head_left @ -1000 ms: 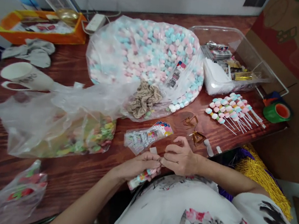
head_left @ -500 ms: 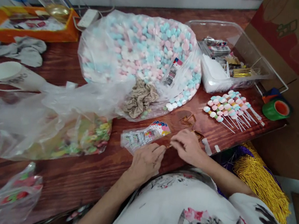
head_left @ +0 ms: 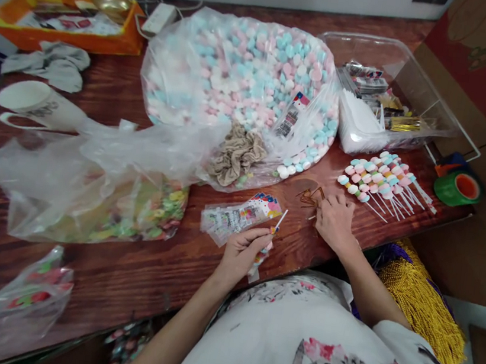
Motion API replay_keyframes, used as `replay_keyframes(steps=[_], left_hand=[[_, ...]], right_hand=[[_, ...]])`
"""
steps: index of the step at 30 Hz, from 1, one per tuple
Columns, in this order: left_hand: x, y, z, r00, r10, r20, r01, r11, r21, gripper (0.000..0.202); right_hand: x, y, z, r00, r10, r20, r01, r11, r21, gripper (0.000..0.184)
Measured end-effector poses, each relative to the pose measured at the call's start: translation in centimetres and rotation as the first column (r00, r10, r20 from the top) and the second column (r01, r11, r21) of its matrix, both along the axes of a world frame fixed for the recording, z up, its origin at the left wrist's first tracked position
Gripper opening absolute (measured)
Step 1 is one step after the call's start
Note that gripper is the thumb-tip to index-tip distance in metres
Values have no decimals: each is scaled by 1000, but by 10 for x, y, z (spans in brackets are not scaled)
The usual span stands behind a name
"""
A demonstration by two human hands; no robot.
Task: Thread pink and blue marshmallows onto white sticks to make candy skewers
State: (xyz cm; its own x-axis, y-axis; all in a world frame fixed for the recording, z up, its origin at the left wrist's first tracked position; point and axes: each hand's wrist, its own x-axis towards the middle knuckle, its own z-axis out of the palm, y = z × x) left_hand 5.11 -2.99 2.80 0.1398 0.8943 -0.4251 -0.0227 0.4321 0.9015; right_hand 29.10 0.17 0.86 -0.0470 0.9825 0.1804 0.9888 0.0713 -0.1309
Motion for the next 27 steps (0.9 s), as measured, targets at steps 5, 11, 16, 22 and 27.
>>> replay_keyframes(steps=[5, 11, 16, 22, 27], left_hand=[[-5, -6, 0, 995, 86, 46, -81, 993, -91, 31], [-10, -9, -4, 986, 136, 99, -122, 983, -135, 31], [-2, -7, 1, 991, 120, 62, -109, 983, -147, 34], [26, 11, 15, 993, -104, 51, 104, 994, 16, 24], [29, 15, 16, 998, -37, 48, 30, 989, 142, 21]], right_hand=[[20, -1, -2, 985, 6, -175, -2, 1000, 22, 13], [45, -6, -7, 919, -29, -393, 75, 992, 101, 13], [44, -11, 9, 673, -31, -739, 176, 977, 119, 7], [-28, -23, 46, 456, 257, -852, -97, 966, 240, 7], [-69, -35, 32, 681, 434, -590, -246, 894, 374, 20]])
